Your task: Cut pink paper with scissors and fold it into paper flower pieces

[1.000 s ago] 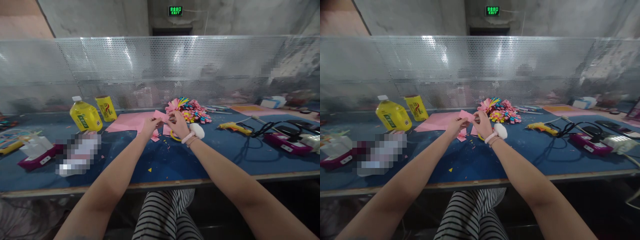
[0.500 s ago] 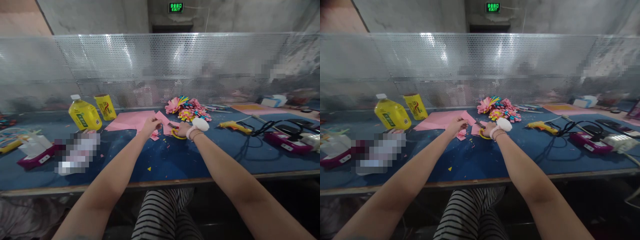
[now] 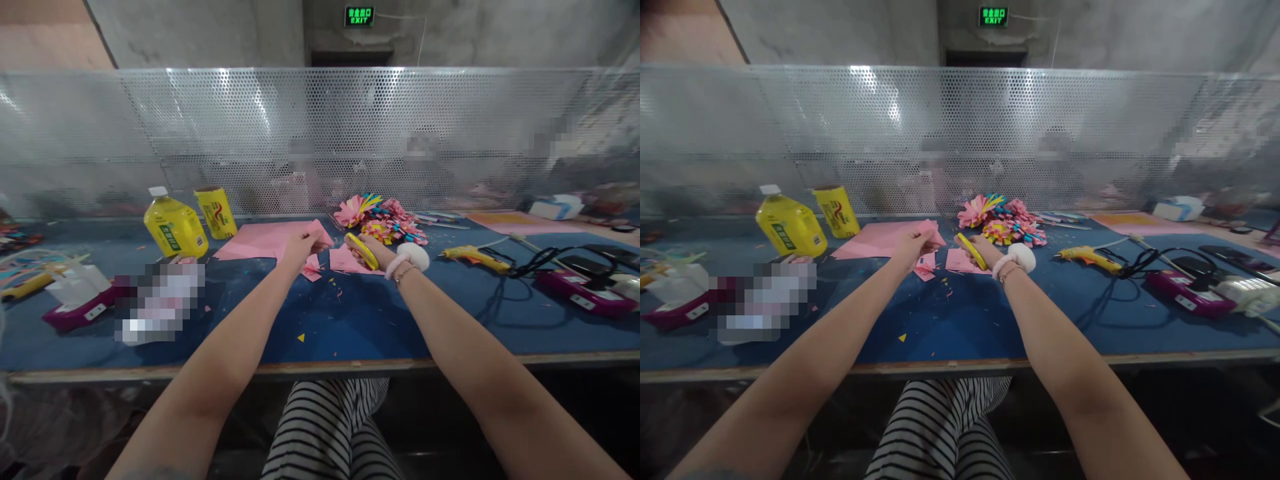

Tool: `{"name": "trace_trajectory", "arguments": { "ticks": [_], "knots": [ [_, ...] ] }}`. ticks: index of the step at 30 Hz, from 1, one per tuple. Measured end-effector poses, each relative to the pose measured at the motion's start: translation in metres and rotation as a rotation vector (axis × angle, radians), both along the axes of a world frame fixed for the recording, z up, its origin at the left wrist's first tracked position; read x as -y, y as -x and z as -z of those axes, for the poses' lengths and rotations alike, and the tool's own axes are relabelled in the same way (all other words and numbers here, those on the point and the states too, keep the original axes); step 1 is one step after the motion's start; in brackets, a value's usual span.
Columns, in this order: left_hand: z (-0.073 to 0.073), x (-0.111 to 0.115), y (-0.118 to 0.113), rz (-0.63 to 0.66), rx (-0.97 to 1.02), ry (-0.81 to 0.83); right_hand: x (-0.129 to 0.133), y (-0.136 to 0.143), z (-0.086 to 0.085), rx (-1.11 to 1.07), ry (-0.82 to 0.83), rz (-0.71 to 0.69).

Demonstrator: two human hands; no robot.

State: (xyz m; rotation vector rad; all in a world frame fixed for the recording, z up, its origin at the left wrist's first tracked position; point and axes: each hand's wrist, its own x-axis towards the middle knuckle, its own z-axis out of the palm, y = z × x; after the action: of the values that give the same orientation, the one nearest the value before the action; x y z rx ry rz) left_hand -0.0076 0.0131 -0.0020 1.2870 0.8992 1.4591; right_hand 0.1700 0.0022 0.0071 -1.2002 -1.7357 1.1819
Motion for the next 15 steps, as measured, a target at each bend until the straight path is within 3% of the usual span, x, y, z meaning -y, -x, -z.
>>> {"name": "trace_trajectory", "arguments": {
  "ticks": [6, 15],
  "knots": [
    [-0.005, 0.001, 0.001, -0.141, -0.07, -0.073, 0.014, 0.016, 0.002, -0.057, 0.057, -0.073],
    [-0.01, 0.01, 0.002, -0.214, -0.176, -0.196, 0.023, 0.016, -0.001, -0.013, 0.08, -0.17]
  ]
}}
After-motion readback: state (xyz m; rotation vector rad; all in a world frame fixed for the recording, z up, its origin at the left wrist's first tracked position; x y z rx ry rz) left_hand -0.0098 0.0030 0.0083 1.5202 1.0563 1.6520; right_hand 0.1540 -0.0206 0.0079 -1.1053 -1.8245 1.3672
